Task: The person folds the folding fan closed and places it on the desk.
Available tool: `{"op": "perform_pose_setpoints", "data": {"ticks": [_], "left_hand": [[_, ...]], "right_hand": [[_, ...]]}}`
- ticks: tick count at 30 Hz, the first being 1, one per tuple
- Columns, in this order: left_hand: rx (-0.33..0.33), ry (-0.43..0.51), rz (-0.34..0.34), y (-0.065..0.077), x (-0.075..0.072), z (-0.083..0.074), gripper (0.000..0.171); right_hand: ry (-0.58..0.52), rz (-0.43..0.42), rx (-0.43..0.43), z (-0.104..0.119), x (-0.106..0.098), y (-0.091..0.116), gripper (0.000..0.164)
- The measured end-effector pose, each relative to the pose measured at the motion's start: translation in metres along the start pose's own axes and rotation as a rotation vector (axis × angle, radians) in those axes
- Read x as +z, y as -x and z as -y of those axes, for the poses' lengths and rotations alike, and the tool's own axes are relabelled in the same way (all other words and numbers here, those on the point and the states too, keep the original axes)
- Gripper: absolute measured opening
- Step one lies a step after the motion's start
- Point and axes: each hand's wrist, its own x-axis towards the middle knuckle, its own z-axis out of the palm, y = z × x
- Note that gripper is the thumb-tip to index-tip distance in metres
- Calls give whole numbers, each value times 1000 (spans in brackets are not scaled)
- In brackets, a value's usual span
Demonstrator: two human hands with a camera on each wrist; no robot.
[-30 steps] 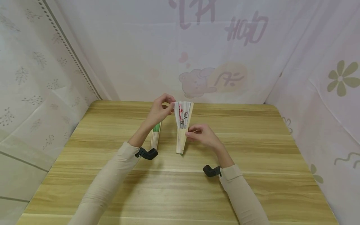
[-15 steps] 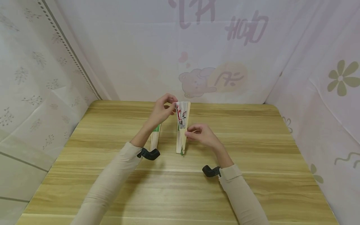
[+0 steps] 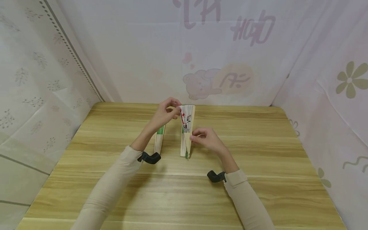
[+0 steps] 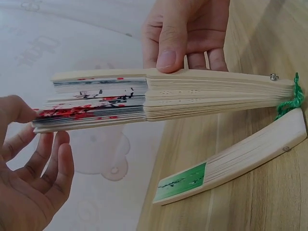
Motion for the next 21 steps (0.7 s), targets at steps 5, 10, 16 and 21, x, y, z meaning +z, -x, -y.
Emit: {"op": "perform_pose_setpoints", "data": {"ticks": [5,10,16,21], "left_hand": [[18,-12,2,-1,-1,-1,15],[22,-26,-21,-2,0,-1,15],[53,-48,-70,-4,2,0,13],[57,-58,-102,-6,2,0,11]], "right_hand": [[-7,5,8,1,1,0,18],[-12,8,12,4,3,1,18],[-9,6,5,6,3,1,18],[-2,6,-8,8,4,0,18]]}}
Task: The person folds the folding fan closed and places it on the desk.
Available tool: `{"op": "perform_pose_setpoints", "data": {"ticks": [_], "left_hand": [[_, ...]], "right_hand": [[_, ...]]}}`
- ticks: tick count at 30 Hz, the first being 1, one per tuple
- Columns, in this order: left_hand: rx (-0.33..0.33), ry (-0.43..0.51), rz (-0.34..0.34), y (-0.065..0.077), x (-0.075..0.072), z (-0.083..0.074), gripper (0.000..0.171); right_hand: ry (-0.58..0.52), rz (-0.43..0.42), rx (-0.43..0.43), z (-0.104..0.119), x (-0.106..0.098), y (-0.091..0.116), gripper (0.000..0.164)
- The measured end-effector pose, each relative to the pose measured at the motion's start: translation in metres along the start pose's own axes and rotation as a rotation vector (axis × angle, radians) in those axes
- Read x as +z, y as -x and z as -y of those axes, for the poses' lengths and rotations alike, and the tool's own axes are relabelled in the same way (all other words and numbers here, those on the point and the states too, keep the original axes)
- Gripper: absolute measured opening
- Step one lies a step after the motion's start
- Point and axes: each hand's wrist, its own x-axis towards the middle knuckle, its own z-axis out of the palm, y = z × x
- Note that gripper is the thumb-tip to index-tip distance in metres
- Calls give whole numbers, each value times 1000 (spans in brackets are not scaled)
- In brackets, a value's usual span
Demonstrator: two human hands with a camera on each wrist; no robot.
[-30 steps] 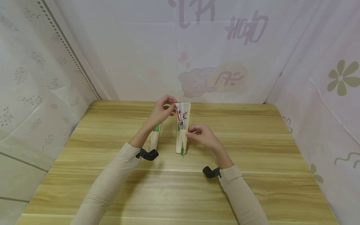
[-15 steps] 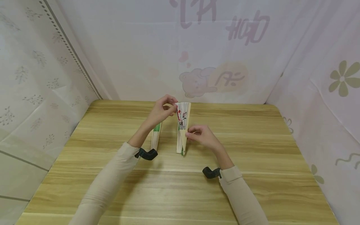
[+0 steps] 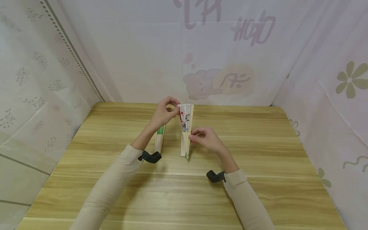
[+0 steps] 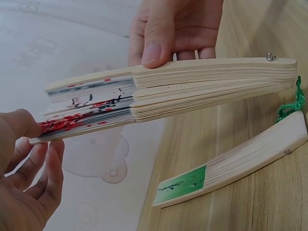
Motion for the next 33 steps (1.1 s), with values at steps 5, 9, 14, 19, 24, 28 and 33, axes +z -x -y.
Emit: {"op": "perform_pose_setpoints", "data": {"ticks": [5,9,14,19,24,28,33], "left_hand": [[-13,-11,-7,-1,0,0,12],[-30,-8,-14,0,0,-1,13],[-49,17,-19,0,0,-2,14],[-58,54,-12,1,-1,-5,16],[-55,61,-9,1,-1,-5,17],[-58,81,-18,1,-1,-3,16],[-54,98,-17,1,-1,-2,16]], "right_hand": [[6,0,-7,2,2,-1,16],[23,17,-40,4,2,-3,14],[33,24,-62,6,2,-4,13],[29,6,-49,6,1,-5,14],[62,-11,-44,6,1,-6,16],[49,-19,-32,7,2,-5,18],[-4,-13,2,5,2,-5,23]]}}
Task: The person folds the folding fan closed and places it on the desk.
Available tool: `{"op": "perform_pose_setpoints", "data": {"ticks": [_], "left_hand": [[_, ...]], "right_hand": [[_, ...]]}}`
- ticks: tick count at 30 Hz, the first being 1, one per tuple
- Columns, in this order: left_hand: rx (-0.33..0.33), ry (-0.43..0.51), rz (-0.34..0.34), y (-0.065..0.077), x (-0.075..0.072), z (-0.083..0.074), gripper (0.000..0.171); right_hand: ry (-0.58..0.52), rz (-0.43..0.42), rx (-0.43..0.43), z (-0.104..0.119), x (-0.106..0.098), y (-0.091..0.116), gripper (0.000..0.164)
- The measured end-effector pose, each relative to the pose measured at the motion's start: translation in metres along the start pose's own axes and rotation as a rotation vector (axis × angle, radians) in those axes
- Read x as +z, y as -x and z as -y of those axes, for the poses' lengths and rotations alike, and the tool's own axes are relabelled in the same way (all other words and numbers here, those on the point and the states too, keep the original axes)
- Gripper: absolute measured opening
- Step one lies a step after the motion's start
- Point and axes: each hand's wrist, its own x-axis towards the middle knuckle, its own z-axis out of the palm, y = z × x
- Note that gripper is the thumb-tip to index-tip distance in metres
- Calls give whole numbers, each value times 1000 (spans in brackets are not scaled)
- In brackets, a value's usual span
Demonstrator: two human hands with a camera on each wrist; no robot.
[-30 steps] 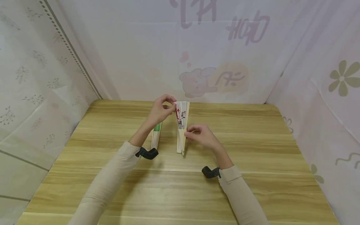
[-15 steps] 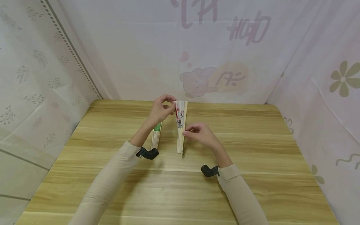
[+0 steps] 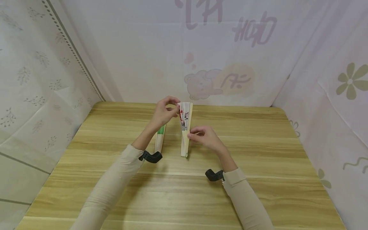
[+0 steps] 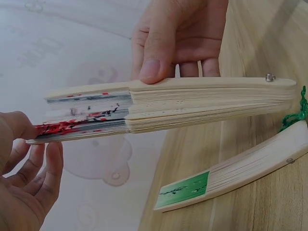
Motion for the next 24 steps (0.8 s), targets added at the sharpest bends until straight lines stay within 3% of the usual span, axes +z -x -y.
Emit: {"op": "perform_pose_setpoints", "data": {"ticks": [7,24], "left_hand": [[1,14,9,1,-1,-3,17],[-6,-21,-14,4,3,1,16]], "right_hand": [[-48,27,-10,0,2,0,20],[-3,88,-47,7,1,0,19]]}}
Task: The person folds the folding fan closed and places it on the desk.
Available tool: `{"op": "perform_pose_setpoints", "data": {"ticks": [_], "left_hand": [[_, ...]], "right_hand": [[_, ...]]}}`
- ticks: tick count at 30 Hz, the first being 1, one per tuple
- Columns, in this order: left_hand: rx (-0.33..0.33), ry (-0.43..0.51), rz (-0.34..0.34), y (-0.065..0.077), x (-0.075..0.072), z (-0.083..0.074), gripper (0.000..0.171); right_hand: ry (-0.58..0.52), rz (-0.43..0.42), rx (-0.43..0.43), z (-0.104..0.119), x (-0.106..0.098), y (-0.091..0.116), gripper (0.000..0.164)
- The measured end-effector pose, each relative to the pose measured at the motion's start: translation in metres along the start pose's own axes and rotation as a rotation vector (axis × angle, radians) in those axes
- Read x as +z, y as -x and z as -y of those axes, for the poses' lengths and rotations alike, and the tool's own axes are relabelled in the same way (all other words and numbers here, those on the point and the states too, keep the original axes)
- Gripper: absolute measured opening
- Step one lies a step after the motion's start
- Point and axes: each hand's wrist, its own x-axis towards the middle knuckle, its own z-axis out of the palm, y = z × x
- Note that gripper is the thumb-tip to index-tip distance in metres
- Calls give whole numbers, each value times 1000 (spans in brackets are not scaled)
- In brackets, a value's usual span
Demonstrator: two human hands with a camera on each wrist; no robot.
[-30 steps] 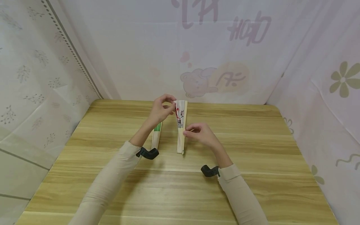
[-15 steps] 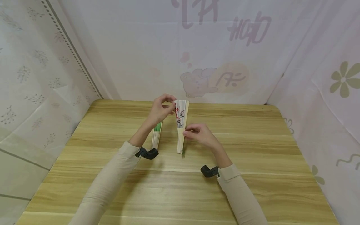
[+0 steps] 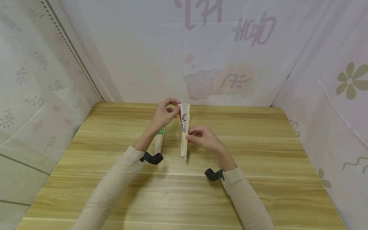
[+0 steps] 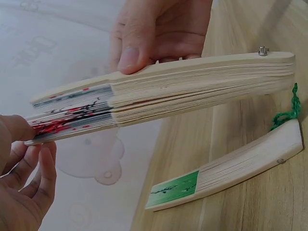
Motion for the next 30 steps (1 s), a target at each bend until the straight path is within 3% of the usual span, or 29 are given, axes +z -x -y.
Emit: {"op": "perform_pose_setpoints", "data": {"ticks": [8,15,24,30], "left_hand": [[-19,24,44,3,-3,4,23],[-14,-2,105,5,-4,5,36],[15,1,71,5,-3,5,34],[18,-29,55,5,-1,5,33]], "right_hand": [[4,-44,40,-2,1,-1,22],[-28,-47,11,-5,1,0,20],[26,-122,32,-3,1,3,21],[63,-125,46,-3,0,3,21]]}}
